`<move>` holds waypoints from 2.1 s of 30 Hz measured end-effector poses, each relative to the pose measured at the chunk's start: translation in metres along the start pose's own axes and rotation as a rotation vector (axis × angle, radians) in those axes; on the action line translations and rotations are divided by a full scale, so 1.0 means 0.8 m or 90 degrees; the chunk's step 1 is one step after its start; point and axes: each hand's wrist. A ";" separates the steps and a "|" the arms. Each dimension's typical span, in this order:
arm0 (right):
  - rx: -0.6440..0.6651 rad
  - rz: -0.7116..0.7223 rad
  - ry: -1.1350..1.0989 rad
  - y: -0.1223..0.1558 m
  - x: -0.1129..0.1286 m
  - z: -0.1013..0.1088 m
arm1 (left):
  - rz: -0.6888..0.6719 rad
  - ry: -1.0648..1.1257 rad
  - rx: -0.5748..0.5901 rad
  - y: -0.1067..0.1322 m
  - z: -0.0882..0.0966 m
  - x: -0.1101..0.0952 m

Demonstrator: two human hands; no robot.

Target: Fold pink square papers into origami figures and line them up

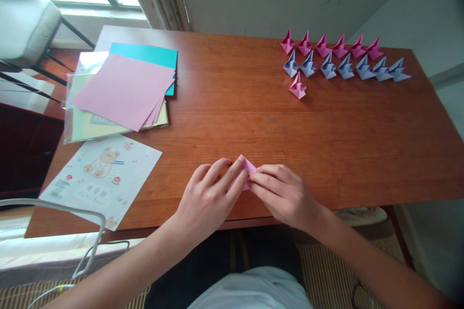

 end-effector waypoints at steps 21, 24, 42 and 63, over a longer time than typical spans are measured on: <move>0.001 -0.006 -0.010 -0.002 0.002 0.003 | -0.017 0.006 -0.028 -0.001 0.000 0.001; -0.001 -0.005 -0.010 -0.003 0.002 0.004 | -0.024 0.004 -0.022 -0.002 0.002 0.002; 0.108 -0.391 -0.111 -0.061 -0.028 0.024 | -0.050 -0.016 0.007 0.000 0.004 0.006; 0.502 -0.331 0.099 -0.153 -0.048 0.045 | -0.027 -0.007 0.020 0.001 0.001 0.006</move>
Point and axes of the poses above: each hand's wrist, its own y-axis away from the middle knuckle, its own z-axis out of the back of the hand, x = y × z, and after that the axes turned 1 degree about -z, right-handed
